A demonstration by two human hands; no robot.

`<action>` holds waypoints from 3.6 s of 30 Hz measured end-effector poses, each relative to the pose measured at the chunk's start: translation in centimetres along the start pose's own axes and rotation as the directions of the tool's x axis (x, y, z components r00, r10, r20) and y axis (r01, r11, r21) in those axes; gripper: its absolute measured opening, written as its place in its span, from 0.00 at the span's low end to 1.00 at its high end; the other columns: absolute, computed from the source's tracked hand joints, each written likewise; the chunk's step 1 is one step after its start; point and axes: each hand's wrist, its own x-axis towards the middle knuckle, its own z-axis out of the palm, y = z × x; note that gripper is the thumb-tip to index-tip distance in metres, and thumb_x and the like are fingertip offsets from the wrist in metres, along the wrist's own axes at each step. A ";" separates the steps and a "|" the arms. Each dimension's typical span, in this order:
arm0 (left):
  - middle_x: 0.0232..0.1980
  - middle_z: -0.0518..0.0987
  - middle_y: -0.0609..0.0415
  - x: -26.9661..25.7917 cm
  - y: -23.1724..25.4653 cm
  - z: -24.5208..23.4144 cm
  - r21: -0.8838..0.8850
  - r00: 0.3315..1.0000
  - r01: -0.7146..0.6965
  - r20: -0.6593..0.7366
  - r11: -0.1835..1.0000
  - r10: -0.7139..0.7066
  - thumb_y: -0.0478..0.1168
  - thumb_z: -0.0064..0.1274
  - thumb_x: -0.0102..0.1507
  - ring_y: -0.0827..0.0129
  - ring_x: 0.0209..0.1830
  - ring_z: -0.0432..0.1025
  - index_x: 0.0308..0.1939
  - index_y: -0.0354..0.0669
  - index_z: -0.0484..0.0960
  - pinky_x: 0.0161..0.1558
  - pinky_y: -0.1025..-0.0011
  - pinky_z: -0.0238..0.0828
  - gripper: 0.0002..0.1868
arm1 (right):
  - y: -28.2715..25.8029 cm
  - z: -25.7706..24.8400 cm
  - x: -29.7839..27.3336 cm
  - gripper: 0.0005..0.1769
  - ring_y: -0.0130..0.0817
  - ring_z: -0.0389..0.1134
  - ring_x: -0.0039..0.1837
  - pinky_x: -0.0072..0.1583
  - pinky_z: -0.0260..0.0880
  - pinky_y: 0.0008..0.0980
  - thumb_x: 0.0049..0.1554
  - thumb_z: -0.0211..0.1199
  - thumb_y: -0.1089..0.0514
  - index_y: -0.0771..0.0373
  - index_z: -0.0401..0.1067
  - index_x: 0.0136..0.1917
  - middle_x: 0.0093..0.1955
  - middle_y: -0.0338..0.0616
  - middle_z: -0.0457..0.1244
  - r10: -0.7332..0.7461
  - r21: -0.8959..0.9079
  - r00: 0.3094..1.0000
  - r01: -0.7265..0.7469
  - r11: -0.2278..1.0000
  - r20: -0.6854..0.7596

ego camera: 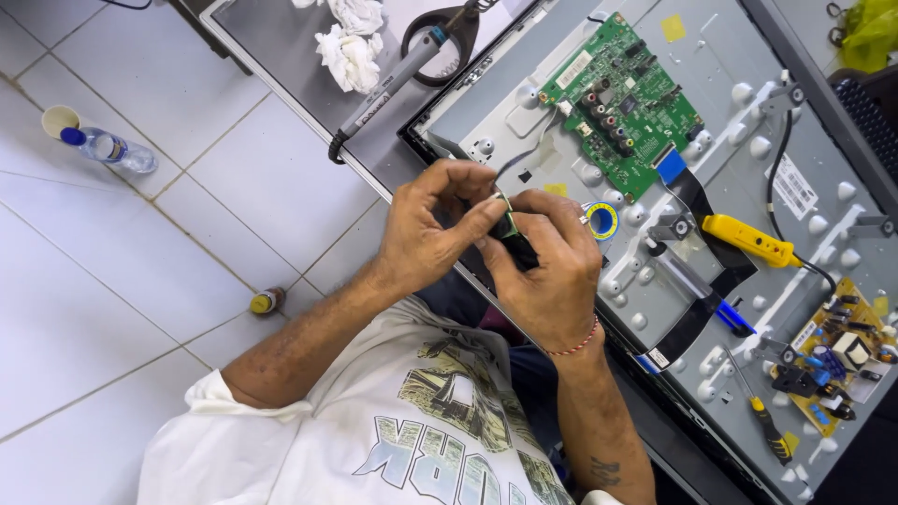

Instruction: The person handles a green circuit board, connecting a black ribbon cable to its edge connector. They then move to a yellow circuit board, disconnecting a white cable and lifting the board from the device chassis. The person holds the yellow board and the disconnected cable, preparing for further work.

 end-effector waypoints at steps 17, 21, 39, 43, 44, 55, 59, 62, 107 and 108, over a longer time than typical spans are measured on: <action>0.36 0.79 0.60 12.0 1.8 1.3 -0.165 0.955 0.215 0.244 0.963 -0.171 0.34 0.56 0.63 0.81 0.37 0.74 0.46 0.41 0.78 0.43 0.83 0.73 0.08 | 9.1 -6.9 6.0 0.18 0.51 0.68 0.47 0.46 0.67 0.49 0.57 0.70 0.52 0.66 0.76 0.54 0.47 0.52 0.67 0.237 -0.527 0.931 -0.059 0.848 0.278; 0.40 0.79 0.58 12.5 2.4 2.4 -0.131 0.933 0.149 0.346 0.980 -0.095 0.35 0.55 0.65 0.81 0.39 0.74 0.48 0.41 0.76 0.43 0.84 0.76 0.08 | 10.1 -5.1 7.1 0.15 0.52 0.67 0.47 0.46 0.69 0.51 0.57 0.67 0.53 0.64 0.77 0.53 0.44 0.50 0.65 0.299 -0.538 0.885 -0.067 0.840 0.357; 0.36 0.81 0.47 9.6 2.8 1.6 -0.244 0.891 0.276 0.428 0.930 -0.152 0.34 0.58 0.63 0.79 0.28 0.74 0.52 0.31 0.76 0.26 0.85 0.69 0.15 | 11.9 -9.1 7.9 0.04 0.50 0.69 0.44 0.45 0.69 0.37 0.60 0.63 0.71 0.69 0.74 0.50 0.40 0.54 0.62 0.246 -0.087 0.957 -0.234 0.968 0.155; 0.39 0.81 0.49 9.1 5.7 4.0 -0.315 0.857 0.232 0.514 0.920 -0.040 0.34 0.60 0.61 0.77 0.33 0.76 0.54 0.33 0.75 0.31 0.83 0.72 0.19 | 12.2 -12.2 5.9 0.07 0.24 0.61 0.41 0.46 0.66 0.24 0.62 0.55 0.72 0.68 0.72 0.52 0.38 0.40 0.58 0.414 0.264 0.909 -0.413 0.872 0.055; 0.41 0.81 0.51 8.9 6.7 4.6 -0.309 0.806 0.240 0.592 0.920 -0.011 0.35 0.59 0.61 0.76 0.35 0.76 0.54 0.37 0.74 0.32 0.82 0.76 0.19 | 11.5 -12.8 5.3 0.09 0.33 0.67 0.49 0.54 0.72 0.32 0.58 0.61 0.67 0.69 0.72 0.54 0.47 0.46 0.63 0.461 0.574 0.886 -0.403 0.713 0.050; 0.51 0.81 0.58 4.1 6.4 11.3 -0.102 0.595 0.112 0.803 0.988 0.015 0.44 0.56 0.60 0.77 0.44 0.75 0.59 0.47 0.73 0.30 0.80 0.72 0.23 | 13.0 -14.6 -1.9 0.21 0.54 0.67 0.63 0.67 0.69 0.53 0.53 0.53 0.66 0.70 0.72 0.60 0.60 0.56 0.66 0.603 0.978 0.784 0.027 0.206 -0.149; 0.54 0.79 0.52 5.4 5.7 10.7 -0.110 0.644 0.297 0.757 0.948 -0.114 0.43 0.53 0.63 0.71 0.47 0.77 0.59 0.39 0.73 0.35 0.80 0.73 0.22 | 11.2 -15.6 -2.7 0.21 0.54 0.66 0.63 0.67 0.67 0.57 0.54 0.58 0.65 0.66 0.68 0.61 0.60 0.55 0.64 0.569 0.919 0.791 -0.022 0.393 -0.224; 0.60 0.76 0.42 7.6 5.1 9.8 -0.251 0.605 0.604 0.762 0.756 -0.231 0.56 0.41 0.61 0.58 0.54 0.75 0.65 0.34 0.66 0.46 0.67 0.77 0.36 | 5.3 -16.3 -0.3 0.15 0.54 0.64 0.64 0.68 0.64 0.54 0.63 0.55 0.57 0.67 0.65 0.60 0.60 0.58 0.61 0.274 0.516 0.926 -0.106 0.850 -0.261; 0.45 0.81 0.56 12.0 -2.5 13.1 -0.171 0.503 0.793 0.725 0.585 -0.470 0.36 0.57 0.62 0.71 0.39 0.74 0.55 0.42 0.77 0.39 0.71 0.71 0.17 | 11.1 -20.0 -6.1 0.12 0.44 0.68 0.60 0.74 0.66 0.47 0.55 0.65 0.58 0.66 0.71 0.50 0.52 0.50 0.66 0.515 0.222 0.856 -0.494 0.840 -0.043; 0.45 0.82 0.59 12.0 -2.4 12.7 -0.131 0.533 0.765 0.679 0.630 -0.505 0.37 0.58 0.61 0.73 0.39 0.72 0.54 0.45 0.78 0.40 0.74 0.68 0.17 | 11.1 -19.8 -5.8 0.12 0.45 0.69 0.61 0.71 0.68 0.45 0.56 0.64 0.59 0.68 0.70 0.51 0.53 0.52 0.66 0.508 0.213 0.861 -0.490 0.845 -0.033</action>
